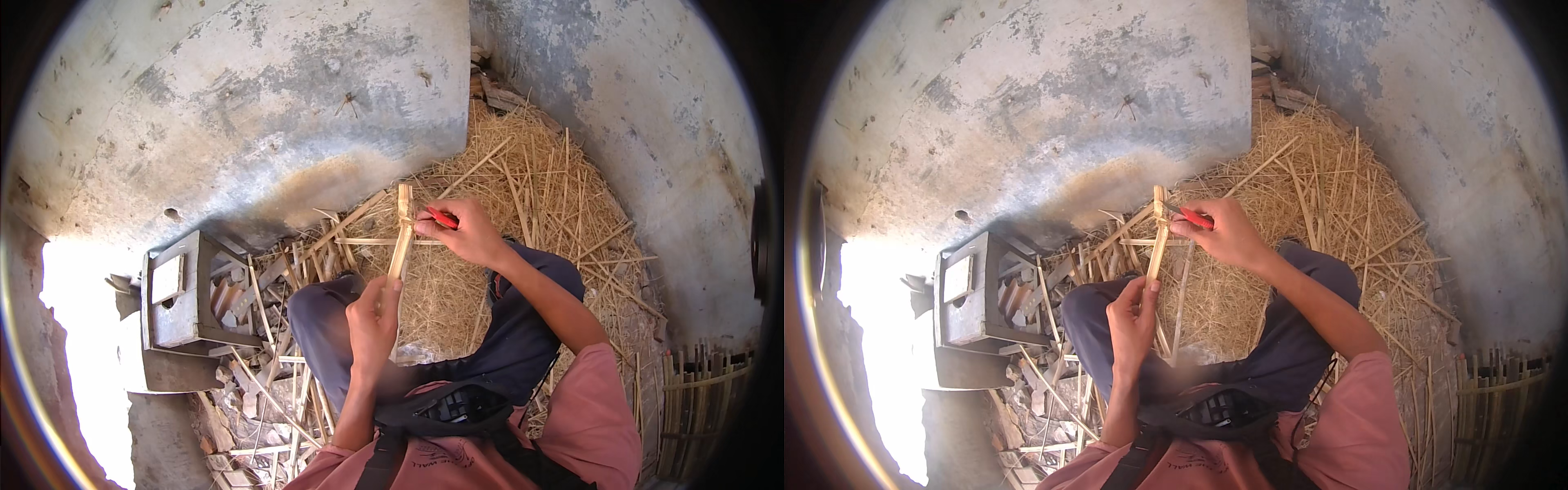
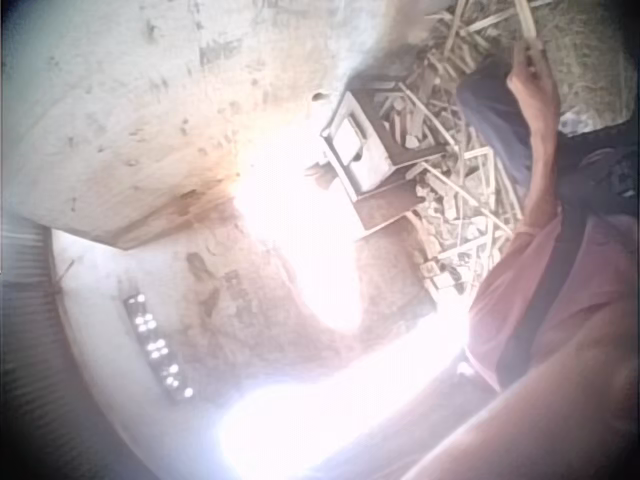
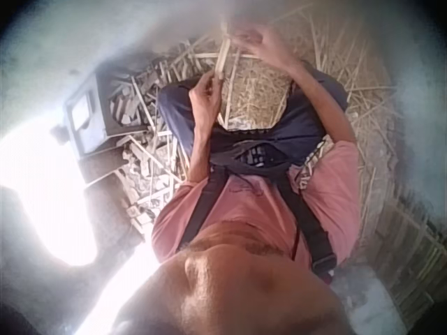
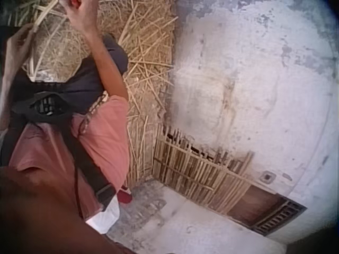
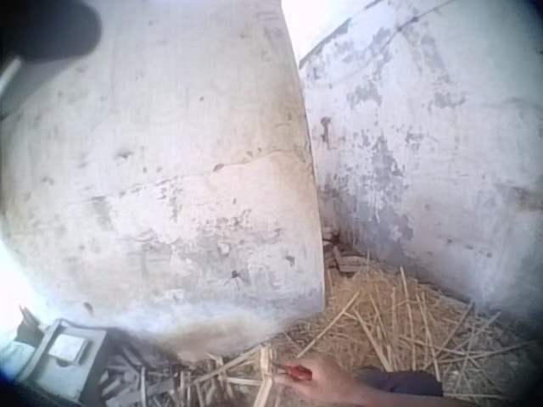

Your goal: The person shaves a long thin bamboo stick using a small knife while sitting on a straw-covered floor.

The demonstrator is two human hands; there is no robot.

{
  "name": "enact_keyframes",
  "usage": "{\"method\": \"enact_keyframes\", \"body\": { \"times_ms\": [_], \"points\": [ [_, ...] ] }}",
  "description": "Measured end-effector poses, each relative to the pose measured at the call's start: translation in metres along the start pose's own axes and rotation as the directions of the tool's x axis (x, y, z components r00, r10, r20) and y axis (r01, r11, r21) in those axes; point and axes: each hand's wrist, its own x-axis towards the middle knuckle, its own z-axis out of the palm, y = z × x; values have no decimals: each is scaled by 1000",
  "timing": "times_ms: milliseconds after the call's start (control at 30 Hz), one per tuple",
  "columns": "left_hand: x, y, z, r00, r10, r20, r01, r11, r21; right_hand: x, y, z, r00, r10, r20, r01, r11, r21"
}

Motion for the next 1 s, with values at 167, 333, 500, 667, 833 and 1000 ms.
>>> {"method": "enact_keyframes", "body": {
  "times_ms": [167, 333, 500, 667, 833, 1000],
  "points": [
    [-1, -10, -5, 988, -55, 141, 76, 986, -148, 1, 5, -1, 999, -47, 25, 47, 999, 21],
    [1, -11, -14, 920, -129, 371, 256, 912, -319, 1, 10, 0, 996, 2, 91, -33, 937, 346],
    [0, -4, -19, 864, -173, 472, 361, 868, -342, 4, 5, -5, 984, 23, 177, -82, 940, 332],
    [0, 1, -21, 807, -177, 564, 459, 789, -409, 4, 8, -7, 976, 33, 217, -132, 878, 460],
    [2, 5, -24, 760, -168, 628, 544, 693, -473, 4, 14, -15, 937, 67, 344, -273, 754, 597],
    [1, 2, -22, 774, -133, 619, 502, 724, -473, 2, 16, -17, 921, 118, 370, -358, 629, 690]
  ]
}}
